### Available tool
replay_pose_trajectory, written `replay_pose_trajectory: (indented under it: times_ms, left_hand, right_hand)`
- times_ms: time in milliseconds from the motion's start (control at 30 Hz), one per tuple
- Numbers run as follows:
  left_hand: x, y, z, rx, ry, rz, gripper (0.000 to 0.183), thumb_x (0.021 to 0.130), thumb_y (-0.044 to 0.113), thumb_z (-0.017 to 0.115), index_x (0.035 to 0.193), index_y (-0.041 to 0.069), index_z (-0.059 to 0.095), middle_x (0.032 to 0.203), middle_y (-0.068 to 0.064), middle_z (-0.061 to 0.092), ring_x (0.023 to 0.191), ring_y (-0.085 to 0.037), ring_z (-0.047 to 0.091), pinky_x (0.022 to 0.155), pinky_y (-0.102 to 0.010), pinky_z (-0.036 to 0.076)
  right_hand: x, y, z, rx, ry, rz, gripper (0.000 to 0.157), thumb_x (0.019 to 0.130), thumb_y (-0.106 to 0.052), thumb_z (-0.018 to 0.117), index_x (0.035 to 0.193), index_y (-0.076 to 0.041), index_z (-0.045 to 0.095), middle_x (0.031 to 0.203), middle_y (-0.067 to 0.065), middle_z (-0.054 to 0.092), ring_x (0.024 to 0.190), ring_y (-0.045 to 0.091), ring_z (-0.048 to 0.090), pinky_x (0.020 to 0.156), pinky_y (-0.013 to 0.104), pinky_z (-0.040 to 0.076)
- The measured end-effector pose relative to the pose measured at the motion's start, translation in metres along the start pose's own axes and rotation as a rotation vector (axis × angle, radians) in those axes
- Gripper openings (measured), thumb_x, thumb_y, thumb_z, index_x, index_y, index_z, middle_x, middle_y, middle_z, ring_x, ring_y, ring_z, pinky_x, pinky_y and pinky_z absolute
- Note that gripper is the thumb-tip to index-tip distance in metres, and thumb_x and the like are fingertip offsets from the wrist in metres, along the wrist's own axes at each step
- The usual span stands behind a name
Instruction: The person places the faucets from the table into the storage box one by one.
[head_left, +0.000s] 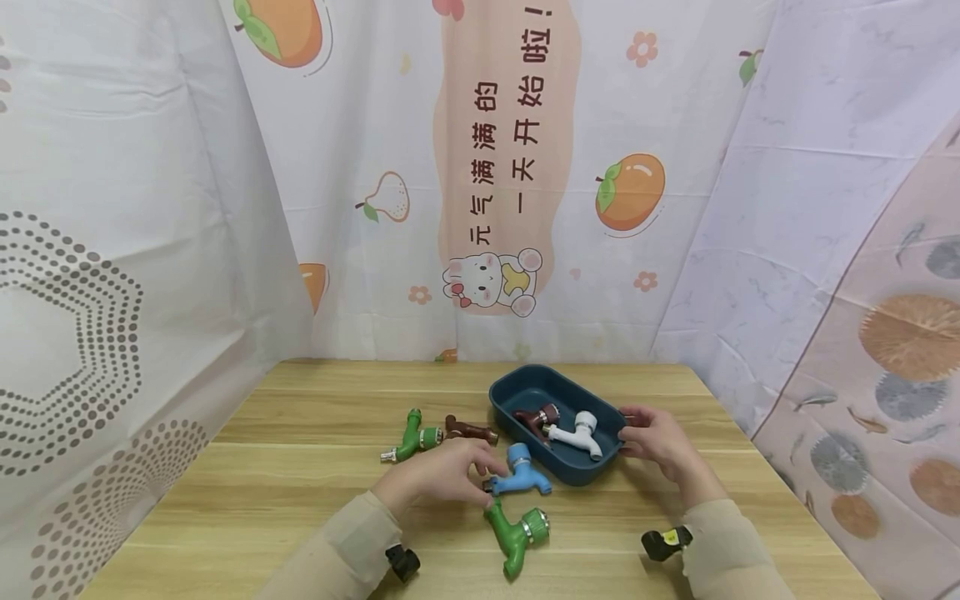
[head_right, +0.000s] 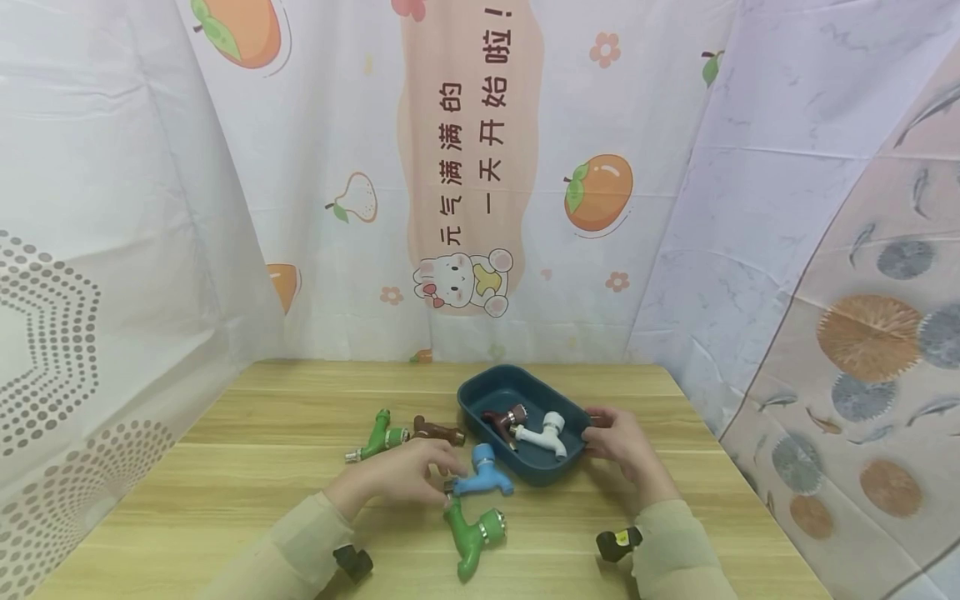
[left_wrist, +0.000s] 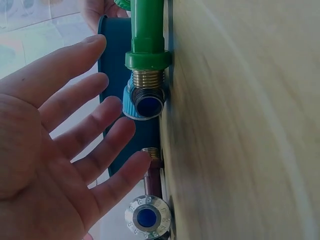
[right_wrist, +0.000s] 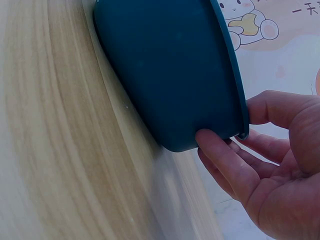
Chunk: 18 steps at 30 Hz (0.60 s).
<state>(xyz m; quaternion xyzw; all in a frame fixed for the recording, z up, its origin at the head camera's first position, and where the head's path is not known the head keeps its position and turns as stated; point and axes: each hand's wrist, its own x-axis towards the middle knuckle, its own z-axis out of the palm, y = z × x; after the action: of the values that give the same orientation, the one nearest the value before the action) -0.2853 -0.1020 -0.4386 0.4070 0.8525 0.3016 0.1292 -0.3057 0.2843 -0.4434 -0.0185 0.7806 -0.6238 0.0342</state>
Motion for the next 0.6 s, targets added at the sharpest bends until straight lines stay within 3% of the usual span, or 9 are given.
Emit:
replay_pose_trajectory:
  times_ms: [400, 600]
  left_hand:
    - [-0.0004, -0.0017, 0.0023, 0.026, -0.025, 0.047, 0.033, 0.085, 0.022, 0.085, 0.117, 0.017, 0.078, 0.108, 0.013, 0.061, 0.097, -0.007, 0.061, 0.082, -0.023, 0.052]
    - [-0.0005, -0.0044, 0.0056, 0.077, -0.044, 0.045, 0.028, 0.083, 0.022, 0.086, 0.111, 0.021, 0.080, 0.104, 0.011, 0.055, 0.093, -0.008, 0.057, 0.079, -0.021, 0.048]
  right_hand:
    - [-0.0017, -0.0034, -0.0004, 0.003, -0.012, -0.007, 0.056, 0.092, 0.009, 0.060, 0.143, 0.019, 0.039, 0.135, 0.041, 0.045, 0.108, 0.039, 0.063, 0.083, 0.048, 0.058]
    - [-0.0006, -0.0011, 0.0003, -0.001, 0.002, 0.004, 0.055, 0.092, 0.009, 0.059, 0.143, 0.017, 0.041, 0.134, 0.039, 0.046, 0.107, 0.036, 0.064, 0.083, 0.045, 0.059]
